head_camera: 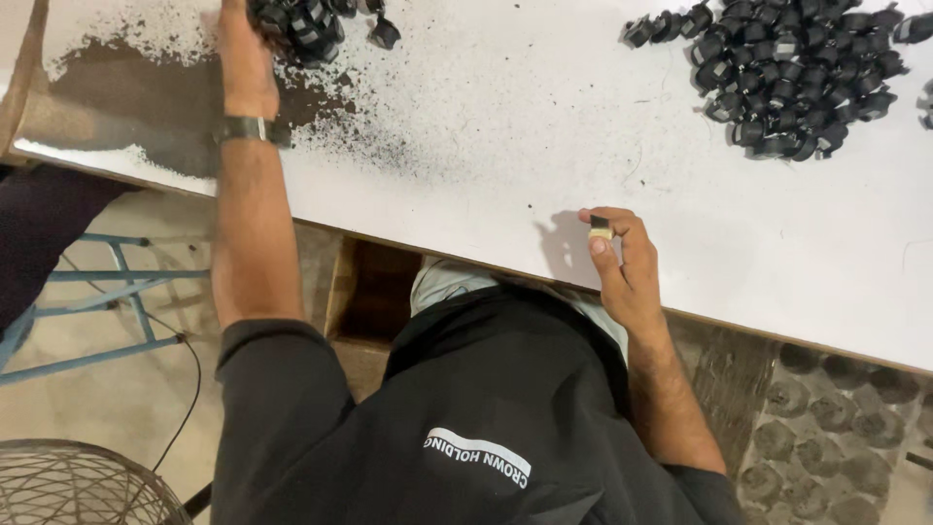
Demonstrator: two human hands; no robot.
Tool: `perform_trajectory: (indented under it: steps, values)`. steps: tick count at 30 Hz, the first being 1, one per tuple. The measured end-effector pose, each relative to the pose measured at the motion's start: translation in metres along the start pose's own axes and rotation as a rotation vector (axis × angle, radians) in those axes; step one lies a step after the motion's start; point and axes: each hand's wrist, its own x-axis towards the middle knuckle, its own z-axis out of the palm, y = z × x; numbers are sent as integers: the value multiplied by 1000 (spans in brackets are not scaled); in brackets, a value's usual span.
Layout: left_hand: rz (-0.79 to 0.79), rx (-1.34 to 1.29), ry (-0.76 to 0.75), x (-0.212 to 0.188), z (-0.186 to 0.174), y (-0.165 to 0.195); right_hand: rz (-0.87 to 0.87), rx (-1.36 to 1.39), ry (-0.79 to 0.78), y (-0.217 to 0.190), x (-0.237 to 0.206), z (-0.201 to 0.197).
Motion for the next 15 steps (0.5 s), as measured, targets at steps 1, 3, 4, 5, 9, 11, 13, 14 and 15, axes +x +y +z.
perform_trajectory:
  steps: [1,3,4,5,9,11,13,14,15]
  values:
    - [38,24,-38,-9,0,-6,-11,6,12,1,-3,1]
    - [51,173,-61,-39,-7,-14,87,85,46,3,-8,-1]
    - [27,278,-55,-56,-13,-17,138,129,59,4,-12,-1]
    - [201,484,-71,-72,-17,-19,111,139,55,6,-15,-1]
    - [857,1078,-225,-87,7,-33,69,154,51,10,-17,-1]
    - [745,1085,-285,-83,33,-42,84,152,64,11,-15,1]
    - [457,935,-370,-80,53,-47,123,137,101,9,-18,2]
    - [490,908,-427,-81,59,-47,97,166,124,9,-20,0]
    - [523,881,-487,-85,62,-45,72,195,149,10,-22,0]
